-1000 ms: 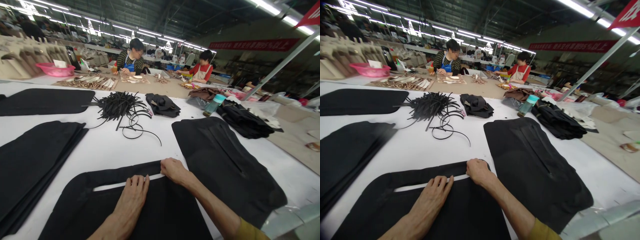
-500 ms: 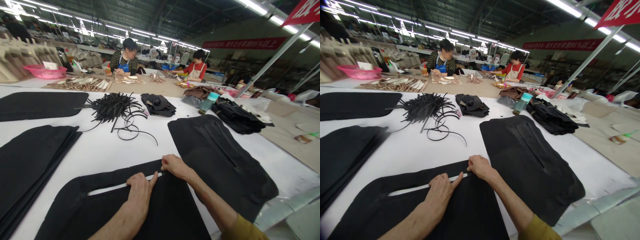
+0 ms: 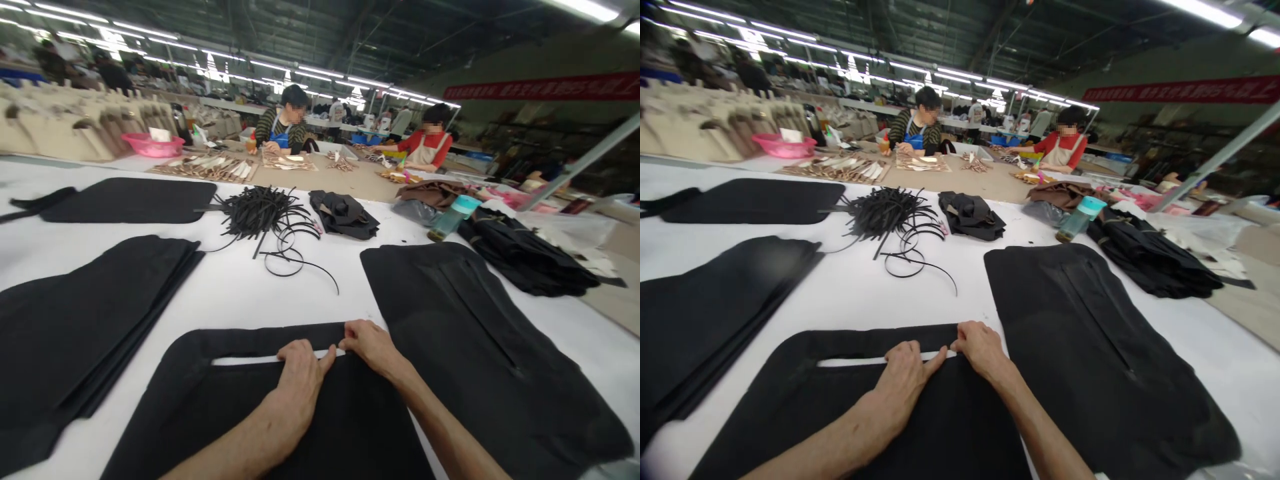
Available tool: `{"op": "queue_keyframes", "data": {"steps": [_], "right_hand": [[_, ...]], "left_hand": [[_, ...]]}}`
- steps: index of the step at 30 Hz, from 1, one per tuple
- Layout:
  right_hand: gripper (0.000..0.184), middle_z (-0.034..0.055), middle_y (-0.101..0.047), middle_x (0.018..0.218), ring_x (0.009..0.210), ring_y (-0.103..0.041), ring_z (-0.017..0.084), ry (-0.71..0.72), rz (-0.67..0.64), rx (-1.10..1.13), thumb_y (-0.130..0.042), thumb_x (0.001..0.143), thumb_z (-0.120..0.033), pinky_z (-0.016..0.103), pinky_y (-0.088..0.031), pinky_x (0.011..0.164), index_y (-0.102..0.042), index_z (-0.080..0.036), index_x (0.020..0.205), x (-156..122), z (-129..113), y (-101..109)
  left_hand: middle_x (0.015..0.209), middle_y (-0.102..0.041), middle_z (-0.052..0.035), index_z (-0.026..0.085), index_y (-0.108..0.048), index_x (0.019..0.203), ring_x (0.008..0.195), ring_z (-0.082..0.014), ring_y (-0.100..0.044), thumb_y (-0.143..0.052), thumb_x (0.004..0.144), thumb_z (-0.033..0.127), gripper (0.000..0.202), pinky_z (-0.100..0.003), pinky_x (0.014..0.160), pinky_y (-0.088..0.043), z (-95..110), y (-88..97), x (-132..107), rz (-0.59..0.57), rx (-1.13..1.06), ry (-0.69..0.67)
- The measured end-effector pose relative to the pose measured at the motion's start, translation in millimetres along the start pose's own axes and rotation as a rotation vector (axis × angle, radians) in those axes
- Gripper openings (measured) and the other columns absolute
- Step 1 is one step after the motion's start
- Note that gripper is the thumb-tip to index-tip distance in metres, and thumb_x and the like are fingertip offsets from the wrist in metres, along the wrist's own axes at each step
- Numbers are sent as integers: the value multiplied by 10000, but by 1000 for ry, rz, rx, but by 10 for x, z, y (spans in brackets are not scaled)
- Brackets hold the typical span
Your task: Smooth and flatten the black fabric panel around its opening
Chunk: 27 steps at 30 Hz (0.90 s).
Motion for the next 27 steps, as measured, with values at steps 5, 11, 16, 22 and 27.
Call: {"op": "queue_keyframes", "data": {"steps": [5, 11, 16, 22, 27], "right_hand": [[135, 5, -587, 662, 663, -535, 166, 42, -21, -78, -444, 799, -233, 262, -305, 572, -474, -220, 668, -49, 55, -64], [138, 82, -588, 880, 797, -574, 239, 53, 277, -249, -317, 865, -234, 333, -354, 606, -451, -250, 835, -288, -159, -24], [116, 13, -582, 763, 702, -543, 183, 303, 106, -39, -399, 840, -247, 300, -371, 624, -466, -256, 745, -392, -1084, -223], [98, -30, -580, 736, 716, -513, 131, 448, -7, 93, -460, 788, -176, 240, -342, 645, -509, -229, 722, -107, -1872, -601], [89, -27, -579, 732, 709, -508, 126, 437, -7, 40, -480, 775, -167, 240, -326, 654, -512, -218, 709, 68, -1982, -805]], "left_hand": [[1061, -559, -199, 74, -380, 1310, 964, -316, -513, -691, 647, 287, 763, -426, 777, -432, -228, -23, -148, -90, -98, -52], [1295, -451, -173, 70, -380, 1252, 1180, -238, -393, -621, 674, 222, 644, -342, 1009, -316, -663, 73, -641, -54, -396, -176], [1299, -474, -146, 108, -407, 1242, 1216, -239, -388, -514, 707, 153, 548, -378, 1044, -286, -947, -95, -960, -34, -403, -67], [1328, -458, -157, 79, -415, 1255, 1253, -275, -359, -485, 685, 85, 574, -392, 1067, -253, -1089, -392, -1152, 36, -298, 25], [1320, -471, -155, 92, -423, 1252, 1249, -268, -379, -429, 726, 48, 528, -390, 1056, -288, -1104, -444, -1218, 111, -297, 46]]}}
Point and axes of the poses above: each hand's wrist, its own x-axis towards the middle knuckle, its own y-axis out of the back of the hand, z = x × y, the point moved 5 cm from there along x, towards the middle knuckle
